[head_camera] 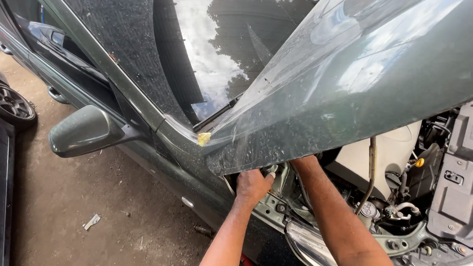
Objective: The person works under the open hood of a car, using their hands and a wrench to loosen and tighten components at the front of the engine bay. They reposition around the front of the vehicle and continue turning fasteners near the engine.
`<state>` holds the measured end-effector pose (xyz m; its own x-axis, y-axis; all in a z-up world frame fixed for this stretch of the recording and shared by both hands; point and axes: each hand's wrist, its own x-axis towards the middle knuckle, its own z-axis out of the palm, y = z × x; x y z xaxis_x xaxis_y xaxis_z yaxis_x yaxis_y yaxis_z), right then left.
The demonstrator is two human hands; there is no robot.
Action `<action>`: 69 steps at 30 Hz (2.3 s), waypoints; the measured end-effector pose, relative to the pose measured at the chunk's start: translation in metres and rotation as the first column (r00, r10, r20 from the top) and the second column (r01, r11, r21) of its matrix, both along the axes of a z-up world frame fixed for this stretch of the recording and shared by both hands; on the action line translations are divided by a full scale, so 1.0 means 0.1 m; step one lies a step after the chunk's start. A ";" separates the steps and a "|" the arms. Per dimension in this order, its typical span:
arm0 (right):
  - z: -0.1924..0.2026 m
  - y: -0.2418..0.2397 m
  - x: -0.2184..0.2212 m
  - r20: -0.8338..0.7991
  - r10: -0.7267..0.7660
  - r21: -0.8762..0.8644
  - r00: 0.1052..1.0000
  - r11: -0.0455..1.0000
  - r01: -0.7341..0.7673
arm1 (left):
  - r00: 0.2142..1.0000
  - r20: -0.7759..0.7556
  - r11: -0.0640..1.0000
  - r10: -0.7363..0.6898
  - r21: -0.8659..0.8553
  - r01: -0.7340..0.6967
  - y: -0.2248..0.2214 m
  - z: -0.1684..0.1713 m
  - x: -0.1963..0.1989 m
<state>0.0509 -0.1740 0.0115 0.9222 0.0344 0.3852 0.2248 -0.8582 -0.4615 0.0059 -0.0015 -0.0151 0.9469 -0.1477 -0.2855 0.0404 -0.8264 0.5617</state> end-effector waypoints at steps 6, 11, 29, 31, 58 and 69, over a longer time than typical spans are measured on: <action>-0.05 -0.04 -0.03 0.020 -0.047 0.028 0.999 0.999 0.047 | 0.989 0.143 0.991 0.027 -0.130 -0.008 0.01 0.11 -0.07; -0.13 -0.13 -0.15 0.022 -0.095 0.048 0.995 0.994 0.094 | 0.992 0.122 0.997 0.027 -0.072 -0.018 0.00 0.04 -0.03; -1.24 0.02 -0.22 -0.298 0.013 0.395 0.954 0.912 0.111 | 0.957 0.274 0.982 0.095 -0.183 -0.045 -0.02 0.16 -0.10; -1.31 0.09 -0.20 -0.305 0.027 0.459 0.952 0.880 0.122 | 0.963 0.248 0.981 0.108 -0.184 -0.062 -0.03 0.21 -0.10; -1.77 0.15 0.01 -0.404 -0.011 0.319 0.915 0.935 0.152 | 0.984 0.172 0.992 0.055 -0.123 -0.034 -0.04 0.23 -0.09; -1.43 0.28 -0.06 -0.452 -0.057 0.253 0.890 0.949 0.189 | 0.966 0.254 0.996 0.045 -0.092 -0.022 -0.05 0.13 -0.07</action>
